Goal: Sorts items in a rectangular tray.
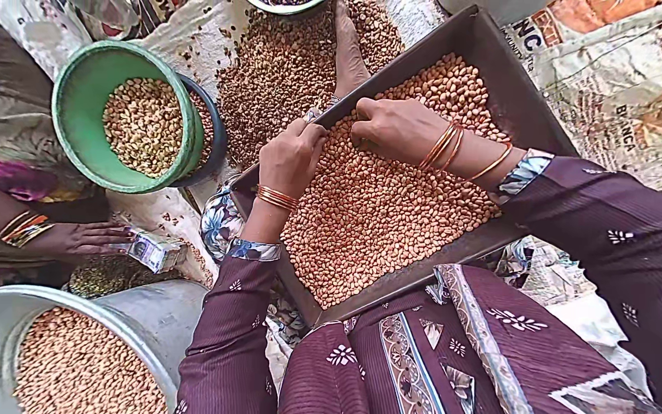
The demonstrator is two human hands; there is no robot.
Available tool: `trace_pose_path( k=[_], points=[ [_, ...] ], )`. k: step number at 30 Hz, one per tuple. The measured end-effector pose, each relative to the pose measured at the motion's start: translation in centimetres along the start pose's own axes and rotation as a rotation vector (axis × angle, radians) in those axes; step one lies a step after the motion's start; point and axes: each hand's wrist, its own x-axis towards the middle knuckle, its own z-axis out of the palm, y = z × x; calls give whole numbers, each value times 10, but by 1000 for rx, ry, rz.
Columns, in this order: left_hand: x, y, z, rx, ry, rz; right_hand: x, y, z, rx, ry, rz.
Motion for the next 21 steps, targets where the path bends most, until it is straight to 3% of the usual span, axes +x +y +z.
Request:
trace_pose_path(
  k=[6, 16, 21],
  points=[
    [0, 7, 15, 179, 49, 57, 2, -1, -3, 2, -75, 56],
    [-2, 16, 19, 129, 55, 64, -1, 5, -11, 160, 25, 61],
    [-6, 28, 9, 74, -54, -10, -6, 9, -23, 174, 63, 137]
  ],
)
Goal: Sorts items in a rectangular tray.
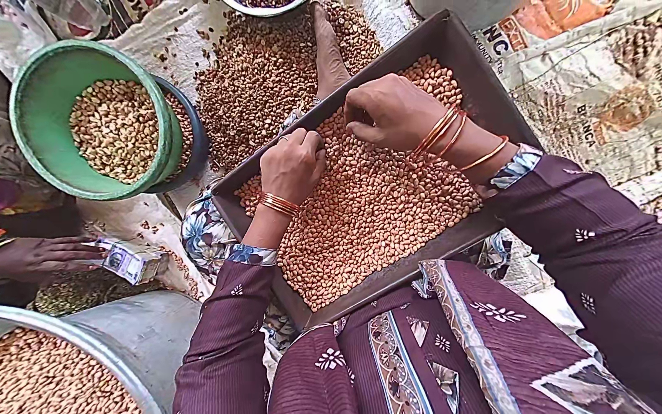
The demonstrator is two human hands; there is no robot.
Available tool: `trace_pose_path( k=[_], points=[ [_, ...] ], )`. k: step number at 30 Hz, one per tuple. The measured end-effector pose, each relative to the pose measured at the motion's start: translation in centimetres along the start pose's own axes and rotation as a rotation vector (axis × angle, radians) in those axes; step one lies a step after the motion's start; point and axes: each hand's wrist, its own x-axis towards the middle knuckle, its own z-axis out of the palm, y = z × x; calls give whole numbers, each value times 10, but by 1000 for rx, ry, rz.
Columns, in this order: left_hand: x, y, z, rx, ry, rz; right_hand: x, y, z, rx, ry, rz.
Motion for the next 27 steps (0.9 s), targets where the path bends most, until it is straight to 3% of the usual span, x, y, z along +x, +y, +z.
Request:
trace_pose_path(
  k=[3, 5, 7, 10, 14, 18, 21, 27],
  points=[
    [2, -3, 3, -347, 84, -78, -5, -1, -16, -15, 49, 67],
    [3, -1, 5, -885, 116, -195, -10, 0, -24, -6, 119, 39],
    [4, 7, 5, -1463, 23, -271, -16, -5, -30, 54, 177, -59],
    [4, 20, 2, -1728, -179, -394, -21, -21, -33, 170, 170, -228],
    [1, 24, 1, -1631, -250, -478, -31, -15, -30, 9, 40, -222],
    [-16, 9, -3, -1026, -144, -337, -51, 1, -8, -28, -221, -178],
    [-34, 2, -8, -707, -89, -191, -62, 6, 9, -56, -202, -176],
    [-62, 4, -10, -520, -121, 36, -57, -1, 15, -149, -206, -158]
  ],
)
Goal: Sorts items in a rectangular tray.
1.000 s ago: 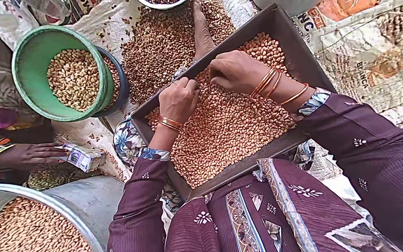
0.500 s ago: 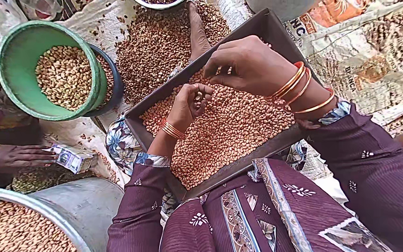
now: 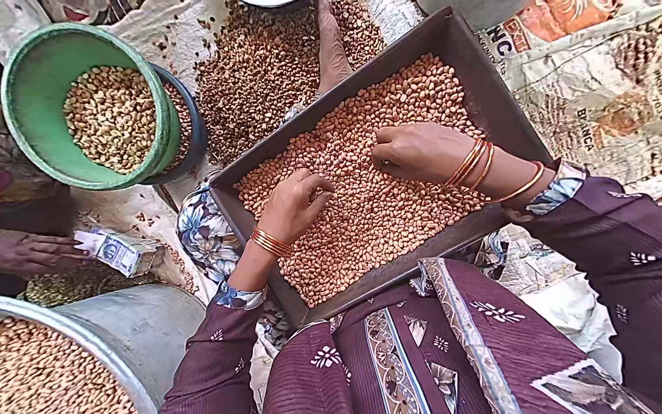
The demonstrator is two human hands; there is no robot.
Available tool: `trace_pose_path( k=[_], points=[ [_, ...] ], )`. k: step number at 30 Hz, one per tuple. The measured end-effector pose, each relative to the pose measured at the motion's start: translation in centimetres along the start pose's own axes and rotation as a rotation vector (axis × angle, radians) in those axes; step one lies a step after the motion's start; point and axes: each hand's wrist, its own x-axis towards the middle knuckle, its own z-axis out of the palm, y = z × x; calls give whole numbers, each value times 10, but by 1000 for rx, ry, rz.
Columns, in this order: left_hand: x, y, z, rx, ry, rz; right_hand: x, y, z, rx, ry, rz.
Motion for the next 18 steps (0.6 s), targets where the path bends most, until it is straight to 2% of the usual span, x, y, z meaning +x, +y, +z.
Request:
trace_pose_path(
  k=[4, 5, 6, 8, 10, 11, 14, 16, 18],
  points=[
    [0, 3, 13, 93, -27, 38, 6, -1, -13, -7, -119, -26],
    [1, 3, 17, 135, -33, 48, 8, 0, -20, 27, -88, -62],
    [3, 4, 19, 171, -42, 61, 9, -2, -31, 88, -13, -80],
    [7, 6, 24, 223, -54, 75, 10, -7, -58, 187, 253, -33],
    [10, 7, 27, 257, -60, 63, 8, -7, -81, 160, 449, 117],
    [11, 7, 27, 259, -68, 52, 6, -3, -90, 134, 463, 212],
    [14, 5, 28, 211, -86, 8, 2, 17, -101, 58, 238, 442],
    [14, 2, 27, 141, -69, -17, 5, 35, -86, -12, 62, 562],
    [14, -1, 24, 0, 21, -39, 12, 39, -61, -41, -57, 670]
  ],
)
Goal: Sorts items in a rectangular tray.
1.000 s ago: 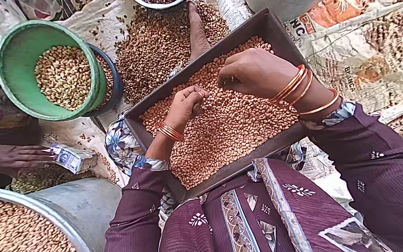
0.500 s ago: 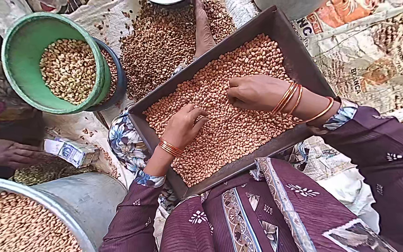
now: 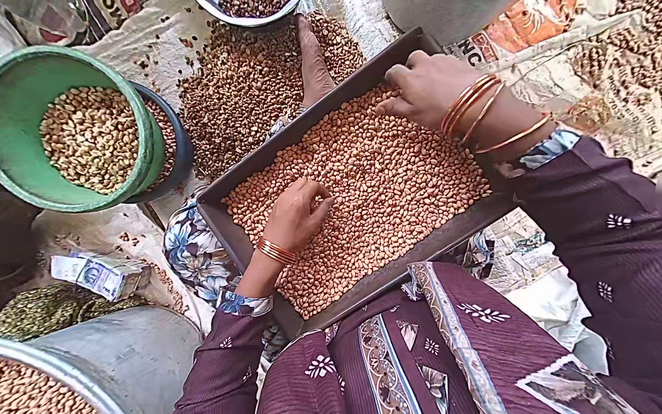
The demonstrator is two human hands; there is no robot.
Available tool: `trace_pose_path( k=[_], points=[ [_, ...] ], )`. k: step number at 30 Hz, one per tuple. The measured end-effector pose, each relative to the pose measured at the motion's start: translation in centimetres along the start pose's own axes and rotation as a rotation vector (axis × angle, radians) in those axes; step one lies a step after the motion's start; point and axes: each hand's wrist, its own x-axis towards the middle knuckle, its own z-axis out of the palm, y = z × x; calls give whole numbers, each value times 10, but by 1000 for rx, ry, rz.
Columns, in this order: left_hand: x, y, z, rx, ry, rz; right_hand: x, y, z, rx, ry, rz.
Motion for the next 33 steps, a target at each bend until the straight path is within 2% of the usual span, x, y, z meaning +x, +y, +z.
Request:
trace_pose_path(
  k=[2, 4, 8, 10, 12, 14, 16, 17, 19, 21, 23, 25, 27, 29, 33],
  points=[
    [1, -1, -7, -226, 128, -59, -6, -26, 21, 11, -98, 68],
    [7, 0, -18, -533, 226, -137, -22, -56, 37, 27, -161, -6],
    [21, 5, -42, -1138, 341, -193, -46, -88, 51, 229, -249, -518],
    [21, 6, -54, -1313, 357, -218, -49, -84, 43, 387, -220, -644],
    [15, 3, -63, -1423, 352, -199, -48, -65, 28, 307, -45, -535],
    [4, -7, -66, -1456, 311, -151, -51, -41, 17, 127, 54, -257],
    [-9, -15, -67, -1293, 265, -156, -55, -21, 20, -9, -5, 10],
    [-14, -17, -65, -1180, 259, -175, -59, -16, 26, -57, -70, 86],
    [-22, -18, -59, -869, 272, -213, -71, -18, 43, -73, -191, 84],
    [-32, -14, -56, -439, 216, -233, -87, -35, 56, -42, -305, -59],
    [-35, -13, -52, -160, 171, -180, -100, -52, 63, 49, -352, -329],
    [-35, -18, -50, -25, 157, -110, -103, -61, 65, 259, -306, -607],
    [-39, -20, -52, 52, 142, -95, -97, -63, 58, 375, -187, -731],
    [-49, -18, -56, 91, 115, -121, -87, -58, 39, 313, -72, -641],
    [-57, -22, -55, 143, 156, -144, -57, -37, 10, 91, -13, -185]
  ],
)
